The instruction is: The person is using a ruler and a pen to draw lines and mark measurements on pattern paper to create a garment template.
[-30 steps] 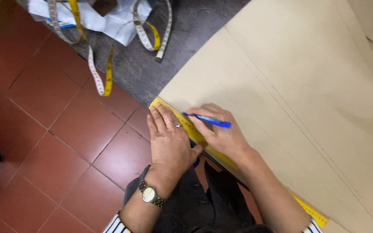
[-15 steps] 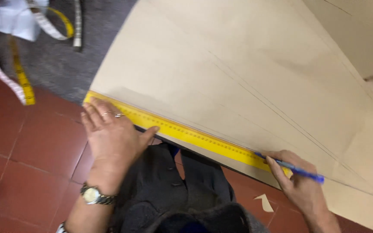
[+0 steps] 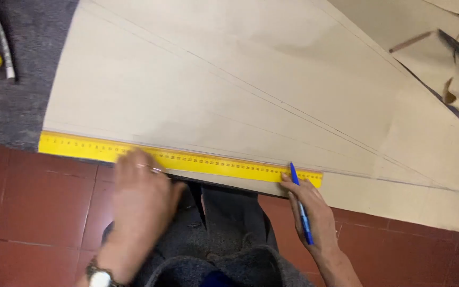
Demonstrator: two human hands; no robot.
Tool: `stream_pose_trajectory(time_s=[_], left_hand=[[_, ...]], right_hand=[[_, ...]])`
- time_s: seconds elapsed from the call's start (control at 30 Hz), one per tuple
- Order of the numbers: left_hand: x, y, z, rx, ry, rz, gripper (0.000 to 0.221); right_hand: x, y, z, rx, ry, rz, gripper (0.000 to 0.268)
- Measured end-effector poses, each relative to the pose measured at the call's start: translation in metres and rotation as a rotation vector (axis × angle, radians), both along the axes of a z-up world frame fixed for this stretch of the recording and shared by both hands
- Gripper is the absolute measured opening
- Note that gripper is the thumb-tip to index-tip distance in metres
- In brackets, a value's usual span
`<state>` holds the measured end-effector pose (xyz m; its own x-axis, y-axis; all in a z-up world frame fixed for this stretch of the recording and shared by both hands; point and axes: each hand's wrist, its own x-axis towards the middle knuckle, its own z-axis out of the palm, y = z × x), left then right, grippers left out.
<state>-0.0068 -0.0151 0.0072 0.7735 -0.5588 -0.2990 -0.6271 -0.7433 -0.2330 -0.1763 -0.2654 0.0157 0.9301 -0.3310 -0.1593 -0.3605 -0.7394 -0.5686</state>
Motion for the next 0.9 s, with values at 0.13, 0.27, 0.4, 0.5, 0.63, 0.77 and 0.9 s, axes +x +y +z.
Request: stream_pose_trajectory(time_s=[0.13,0.27,0.4,0.5,0.63,0.77,0.9], left_hand=[[-0.015,-0.032,0.01,0.105,0.33,-0.154,0.096],[-0.011,-0.043,0.025,0.243,0.407,-0.262,0.096],[-0.022,-0.043,0.006,0.138,0.402,-0.201,0.106],[-0.021,-0.048,0.007,0.168,0.438,-0.179,0.11],[-0.018,-0.052,0.007,0.117,0.602,-0.066,0.091],[-0.021,-0.054,-0.005,0.291,0.543,-0.14,0.104],[-0.025,-0.053,-0.007,0.287,0.504,-0.193,0.099]], right_hand=[[0.0,-0.004,0.002,0.027,-0.036,0.011,0.026],[0.027,0.003,0.013,0.207,-0.001,-0.035,0.032],[0.096,0.036,0.031,0.437,-0.125,0.114,0.024],[0.137,0.056,0.004,0.468,-0.061,0.233,0.026],[0.182,0.089,-0.01,0.499,-0.254,0.364,0.015],[0.209,0.12,-0.021,0.519,-0.177,0.45,0.018],[0.214,0.125,-0.027,0.511,-0.159,0.479,0.019]])
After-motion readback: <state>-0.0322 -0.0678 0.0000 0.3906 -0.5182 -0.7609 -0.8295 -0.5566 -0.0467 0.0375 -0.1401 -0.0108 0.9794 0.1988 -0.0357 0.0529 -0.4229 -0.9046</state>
